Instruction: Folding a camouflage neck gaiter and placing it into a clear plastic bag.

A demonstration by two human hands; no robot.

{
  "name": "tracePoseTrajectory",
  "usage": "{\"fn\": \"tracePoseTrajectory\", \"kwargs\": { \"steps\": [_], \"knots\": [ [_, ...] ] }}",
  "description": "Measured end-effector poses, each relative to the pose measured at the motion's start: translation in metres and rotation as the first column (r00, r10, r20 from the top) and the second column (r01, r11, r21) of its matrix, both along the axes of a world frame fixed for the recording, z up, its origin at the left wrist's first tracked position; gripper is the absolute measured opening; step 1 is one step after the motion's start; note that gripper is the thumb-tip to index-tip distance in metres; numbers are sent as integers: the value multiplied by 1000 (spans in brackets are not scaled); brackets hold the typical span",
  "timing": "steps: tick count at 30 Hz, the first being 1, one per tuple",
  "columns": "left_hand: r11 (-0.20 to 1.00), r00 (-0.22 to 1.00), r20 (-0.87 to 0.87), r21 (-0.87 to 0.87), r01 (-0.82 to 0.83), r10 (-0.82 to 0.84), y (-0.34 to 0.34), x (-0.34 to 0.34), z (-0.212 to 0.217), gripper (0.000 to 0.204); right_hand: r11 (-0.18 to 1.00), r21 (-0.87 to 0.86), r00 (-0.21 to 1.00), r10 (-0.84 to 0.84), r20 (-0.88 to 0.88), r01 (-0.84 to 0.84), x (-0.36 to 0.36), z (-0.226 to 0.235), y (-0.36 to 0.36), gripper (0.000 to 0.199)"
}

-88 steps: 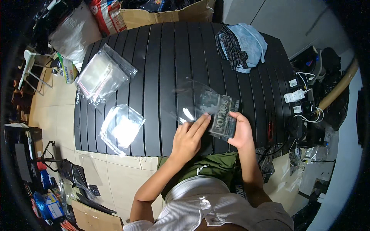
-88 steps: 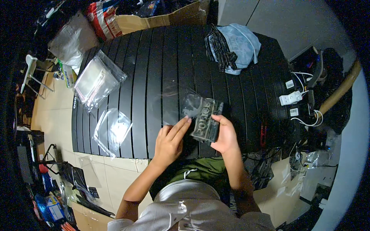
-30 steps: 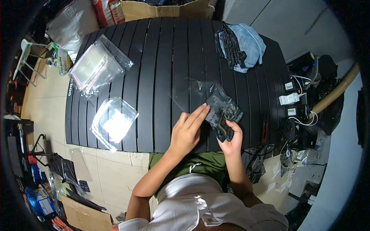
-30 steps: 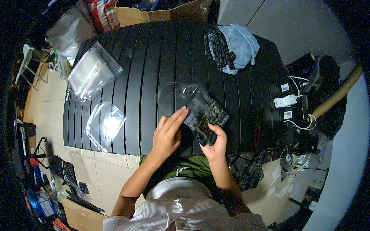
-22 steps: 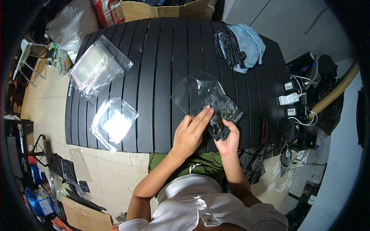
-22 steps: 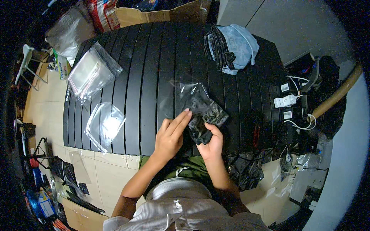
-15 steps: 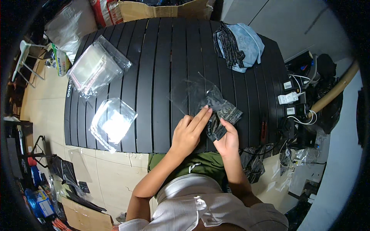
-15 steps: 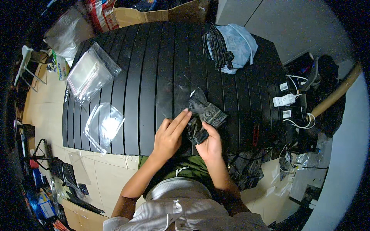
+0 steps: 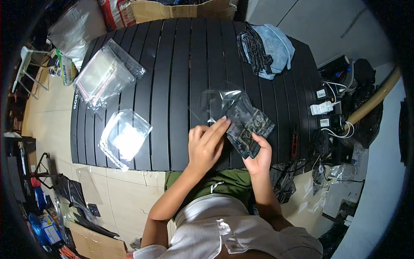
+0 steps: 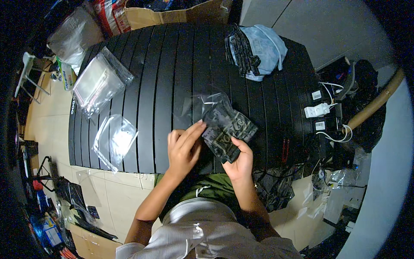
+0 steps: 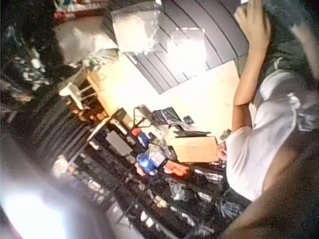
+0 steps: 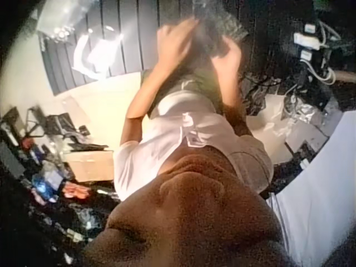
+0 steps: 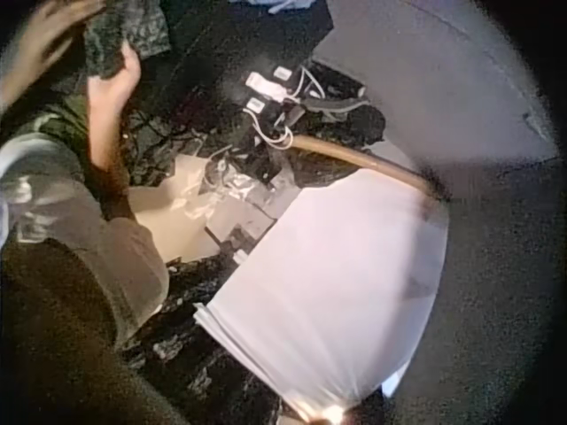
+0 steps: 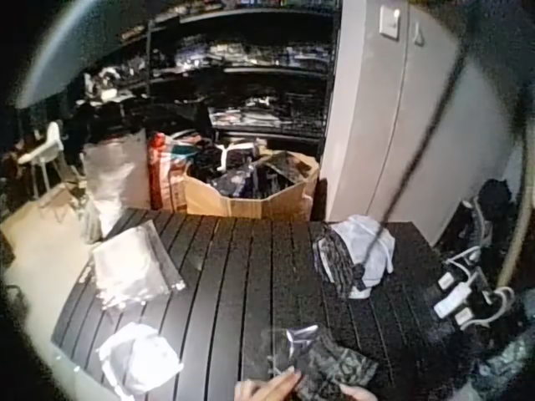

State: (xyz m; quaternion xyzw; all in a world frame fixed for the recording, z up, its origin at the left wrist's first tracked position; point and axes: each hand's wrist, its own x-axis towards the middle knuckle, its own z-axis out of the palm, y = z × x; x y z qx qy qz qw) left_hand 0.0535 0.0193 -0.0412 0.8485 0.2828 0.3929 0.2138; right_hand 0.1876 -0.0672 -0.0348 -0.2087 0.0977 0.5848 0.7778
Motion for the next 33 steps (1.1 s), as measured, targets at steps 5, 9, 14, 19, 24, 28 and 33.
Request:
{"fn": "tracePoseTrajectory", "kwargs": {
  "steps": [5, 9, 14, 19, 24, 28, 33],
  "knots": [
    [974, 995, 46, 207, -95, 87, -2, 4, -2, 46, 999, -33, 999, -2, -54, 0, -3, -2, -5, 32],
    [979, 997, 54, 195, -59, 50, -3, 4, -2, 45, 999, 42, 989, 19, -150, -13, 0, -8, -9, 31],
    [973, 995, 87, 220, -74, 56, -2, 0, 2, 37, 994, 65, 981, 97, -168, -87, -3, -5, -12, 34],
    [968, 998, -59, 251, 19, -4, 3, -4, 7, 45, 979, -1, 978, 204, -46, -205, 3, -7, -15, 39],
    [965, 985, -163, 242, 102, -64, -4, -12, 7, 51, 988, -16, 988, 155, -26, -155, 2, -14, -16, 39],
    [961, 973, -210, 233, 146, -97, -5, -14, 13, 48, 986, -70, 988, 155, 11, -154, -5, -21, -15, 36],
    [951, 955, -253, 223, 215, -157, -8, -16, 20, 44, 980, -77, 983, 179, -33, -181, 1, -29, -19, 35]
  ]
}}
